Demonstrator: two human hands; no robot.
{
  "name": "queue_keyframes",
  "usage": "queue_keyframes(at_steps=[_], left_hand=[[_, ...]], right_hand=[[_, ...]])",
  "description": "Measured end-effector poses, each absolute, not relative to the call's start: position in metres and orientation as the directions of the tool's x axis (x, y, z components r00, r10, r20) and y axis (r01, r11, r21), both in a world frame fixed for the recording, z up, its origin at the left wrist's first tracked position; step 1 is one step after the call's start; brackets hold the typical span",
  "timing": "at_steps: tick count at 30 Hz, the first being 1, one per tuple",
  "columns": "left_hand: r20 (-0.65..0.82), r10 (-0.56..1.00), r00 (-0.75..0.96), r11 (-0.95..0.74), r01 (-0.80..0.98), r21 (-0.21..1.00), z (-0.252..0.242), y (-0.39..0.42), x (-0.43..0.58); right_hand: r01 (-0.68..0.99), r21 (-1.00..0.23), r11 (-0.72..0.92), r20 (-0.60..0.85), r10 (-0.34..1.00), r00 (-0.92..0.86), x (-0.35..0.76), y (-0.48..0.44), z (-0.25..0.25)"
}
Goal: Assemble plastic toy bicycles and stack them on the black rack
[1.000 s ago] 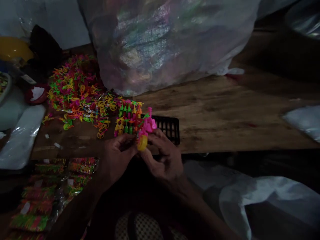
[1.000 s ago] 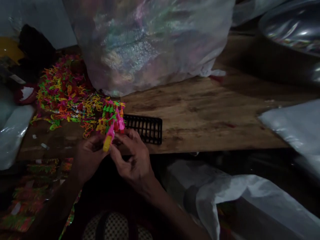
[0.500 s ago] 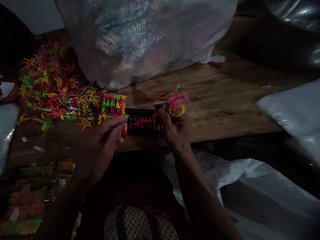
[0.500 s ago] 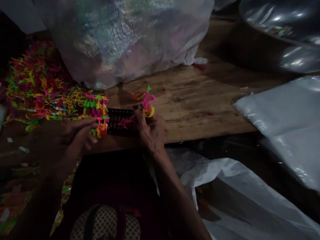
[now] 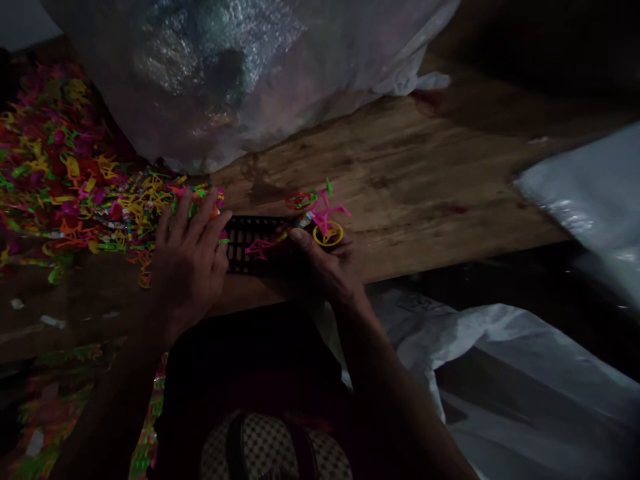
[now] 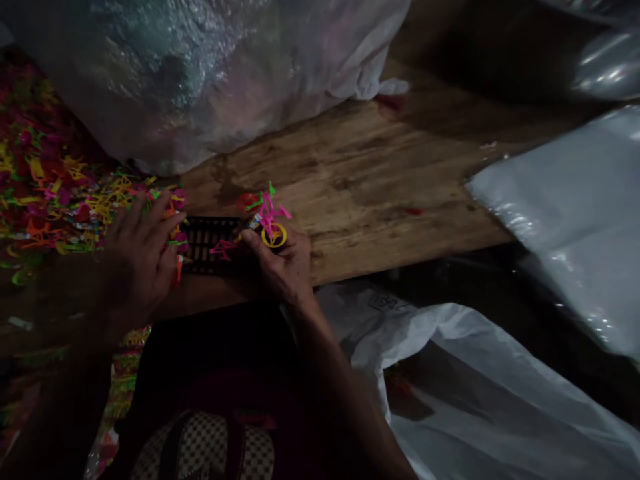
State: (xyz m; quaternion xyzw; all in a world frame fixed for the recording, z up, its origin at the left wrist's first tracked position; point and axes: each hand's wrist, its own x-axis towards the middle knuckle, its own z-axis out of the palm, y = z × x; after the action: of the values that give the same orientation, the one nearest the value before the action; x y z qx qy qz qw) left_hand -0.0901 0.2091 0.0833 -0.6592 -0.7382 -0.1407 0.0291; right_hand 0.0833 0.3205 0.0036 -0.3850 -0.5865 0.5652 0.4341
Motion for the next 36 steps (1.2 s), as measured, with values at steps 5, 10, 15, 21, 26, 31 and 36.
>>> queue_keyframes(at_steps=[5, 10, 15, 21, 26, 31, 36], left_hand=[[0.236, 0.967, -0.099, 0.063, 0.986, 0.155, 0.082, 0.203, -0.098], [0.248, 0.959, -0.138, 0.095, 0.979, 0.179, 0.081, 0.201, -0.095], [0.292, 0.948, -0.124, 0.037, 0.957, 0.288, 0.089, 0.203, -0.105], [0.254, 0.959, -0.128, 0.074, 0.974, 0.213, 0.087, 0.231, -0.127], [0.198, 0.979, -0.037, -0.009, 0.974, 0.227, 0.08, 0.244, -0.133], [0.2, 0.979, -0.022, -0.024, 0.974, 0.227, 0.082, 0.24, -0.131], [0.22, 0.975, -0.031, -0.028, 0.965, 0.26, 0.082, 0.24, -0.13]], right_hand=[[-0.113, -0.992, -0.054, -0.002, 0.91, -0.415, 0.079, 0.318, 0.01], [-0.052, -0.998, 0.028, 0.046, 0.922, -0.385, 0.073, 0.313, 0.011], [0.063, -0.97, 0.233, 0.201, 0.924, -0.326, 0.057, 0.309, 0.004], [0.085, -0.915, 0.395, 0.316, 0.831, -0.459, 0.024, 0.316, -0.002], [0.166, -0.858, 0.485, 0.351, 0.792, -0.5, 0.004, 0.317, -0.001], [0.293, -0.772, 0.564, 0.366, 0.771, -0.521, 0.002, 0.312, -0.004], [0.298, -0.687, 0.663, 0.442, 0.707, -0.552, 0.0, 0.31, -0.008]])
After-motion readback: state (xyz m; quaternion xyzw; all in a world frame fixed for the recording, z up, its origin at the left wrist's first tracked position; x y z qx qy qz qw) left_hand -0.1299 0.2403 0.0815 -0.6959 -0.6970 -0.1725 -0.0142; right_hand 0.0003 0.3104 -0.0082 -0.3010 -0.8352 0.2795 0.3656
